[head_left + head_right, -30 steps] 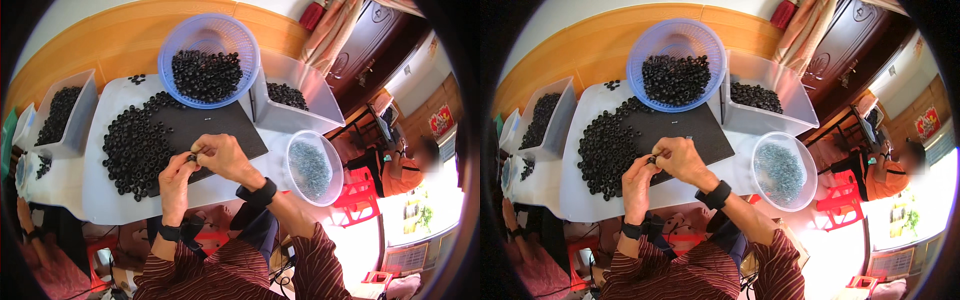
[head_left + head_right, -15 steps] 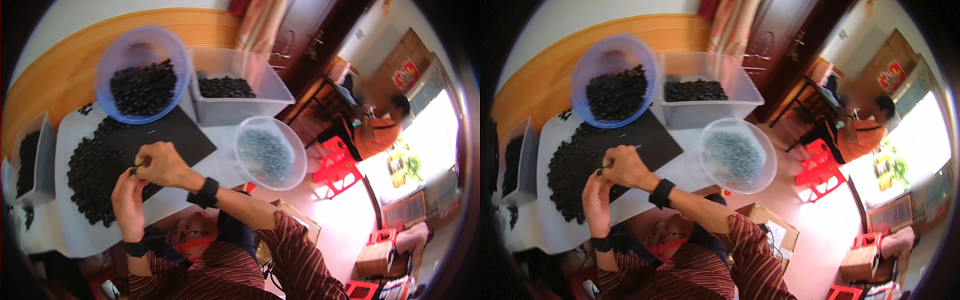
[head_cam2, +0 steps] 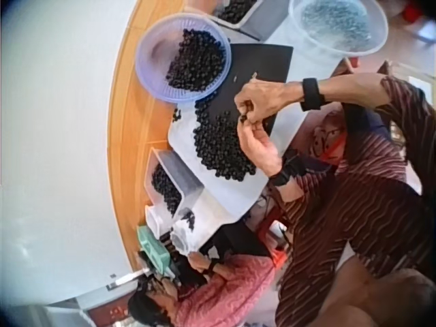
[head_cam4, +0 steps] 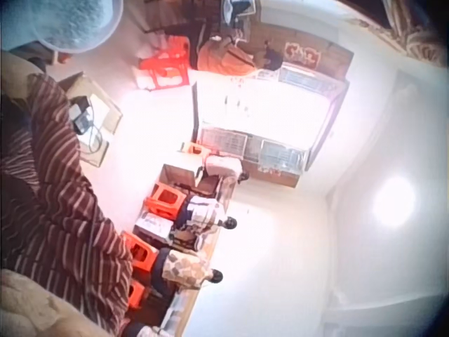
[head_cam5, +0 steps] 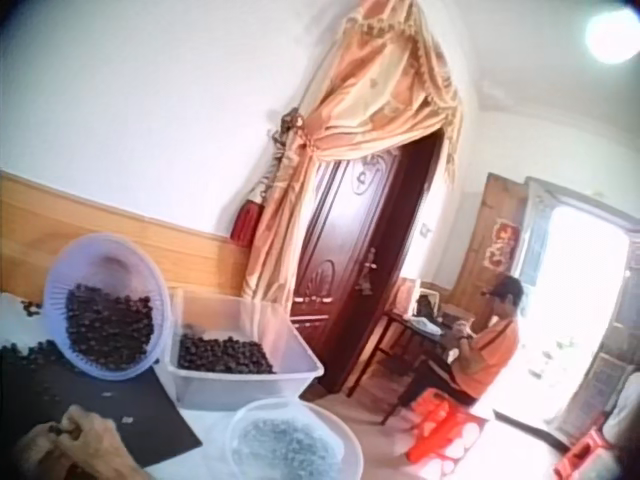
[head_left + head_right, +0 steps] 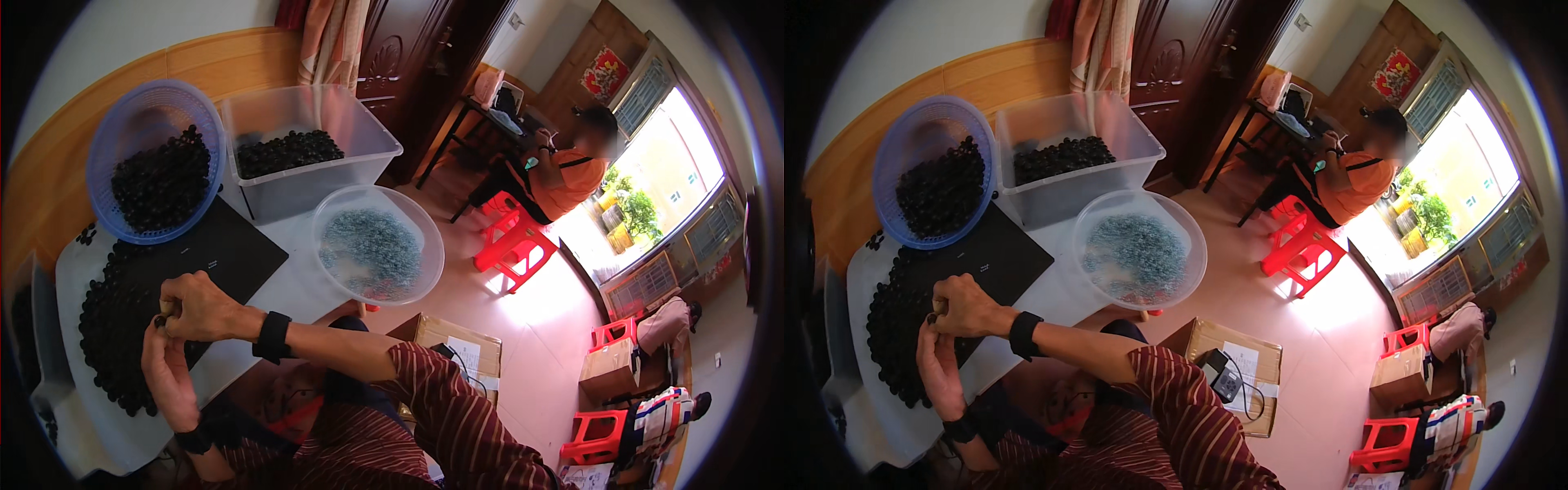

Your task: Assembling small black plastic rings with white inserts at a workshop table.

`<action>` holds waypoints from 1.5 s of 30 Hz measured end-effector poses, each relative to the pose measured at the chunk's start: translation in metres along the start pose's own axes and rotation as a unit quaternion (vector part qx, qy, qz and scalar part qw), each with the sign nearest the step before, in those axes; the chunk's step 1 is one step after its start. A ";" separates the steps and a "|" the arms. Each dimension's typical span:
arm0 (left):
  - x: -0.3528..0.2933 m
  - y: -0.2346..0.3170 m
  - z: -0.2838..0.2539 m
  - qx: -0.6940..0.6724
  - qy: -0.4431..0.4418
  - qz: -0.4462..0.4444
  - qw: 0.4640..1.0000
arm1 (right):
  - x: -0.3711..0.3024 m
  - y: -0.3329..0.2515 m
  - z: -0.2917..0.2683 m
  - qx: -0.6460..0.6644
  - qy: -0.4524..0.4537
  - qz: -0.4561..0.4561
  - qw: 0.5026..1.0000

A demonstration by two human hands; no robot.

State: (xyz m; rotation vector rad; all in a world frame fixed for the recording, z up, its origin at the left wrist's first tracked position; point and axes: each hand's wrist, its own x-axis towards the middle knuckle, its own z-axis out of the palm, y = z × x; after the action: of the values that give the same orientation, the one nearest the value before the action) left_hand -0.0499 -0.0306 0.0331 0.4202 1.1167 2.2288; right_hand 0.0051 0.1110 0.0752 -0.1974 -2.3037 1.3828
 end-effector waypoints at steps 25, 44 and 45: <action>0.007 0.011 -0.021 0.396 0.115 0.177 0.894 | -0.055 0.043 -0.022 0.189 0.063 0.112 0.973; -0.016 -0.043 0.035 0.295 -0.077 0.015 0.952 | -0.091 0.058 -0.024 0.268 0.074 0.071 0.958; -0.015 -0.045 0.036 0.262 -0.069 0.014 0.962 | -0.091 0.057 -0.024 0.290 0.068 0.073 0.952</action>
State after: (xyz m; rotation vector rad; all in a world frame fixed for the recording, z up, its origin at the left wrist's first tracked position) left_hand -0.0029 0.0020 0.0183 0.7985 1.6269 1.8662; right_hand 0.0906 0.1268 0.0086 -0.2685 -1.7086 1.9828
